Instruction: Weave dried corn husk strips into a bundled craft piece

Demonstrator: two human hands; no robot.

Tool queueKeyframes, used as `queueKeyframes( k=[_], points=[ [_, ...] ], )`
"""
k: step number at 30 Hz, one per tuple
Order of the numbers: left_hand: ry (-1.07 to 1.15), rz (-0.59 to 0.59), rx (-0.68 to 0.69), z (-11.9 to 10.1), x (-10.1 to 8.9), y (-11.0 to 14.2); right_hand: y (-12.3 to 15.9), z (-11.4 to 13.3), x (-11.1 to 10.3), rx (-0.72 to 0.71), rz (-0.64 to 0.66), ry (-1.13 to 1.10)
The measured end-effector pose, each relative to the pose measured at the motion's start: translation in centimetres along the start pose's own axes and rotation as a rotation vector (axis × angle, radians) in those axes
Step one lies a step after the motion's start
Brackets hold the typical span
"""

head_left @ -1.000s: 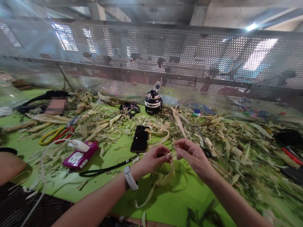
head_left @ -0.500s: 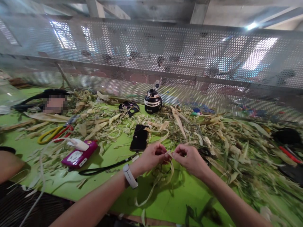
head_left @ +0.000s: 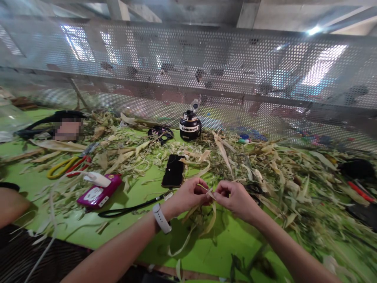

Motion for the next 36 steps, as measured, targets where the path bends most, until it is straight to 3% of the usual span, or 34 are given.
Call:
queueKeyframes(
  k=[13, 21, 29, 32, 36],
  points=[
    [-0.064, 0.025, -0.012, -0.3, 0.5, 0.3, -0.1, 0.0, -0.1, 0.012, -0.006, 0.081],
    [-0.004, -0.016, 0.030, -0.6, 0.0, 0.2, -0.1, 0.0, 0.1, 0.005, -0.103, 0.006],
    [-0.356, -0.028, 0.111, -0.9, 0.3, 0.7, -0.3, -0.3, 1.1, 0.005, -0.001, 0.014],
    [-0.405, -0.001, 0.130, -0.6, 0.4, 0.6, -0.3, -0.2, 1.0, -0.066, -0.069, 0.147],
    [-0.272, 0.016, 0.071, -0.4, 0.5, 0.5, -0.3, -0.2, 0.7, -0.101, -0.190, 0.216]
  ],
)
Point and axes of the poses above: each hand's wrist, its own y-axis away from the middle knuckle, its own x-axis out of the palm, z = x × y, the point moved 3 cm from there along -y, towards the middle knuckle, and after that the axes turned 8 degrees about z, right-handed, at the moved point
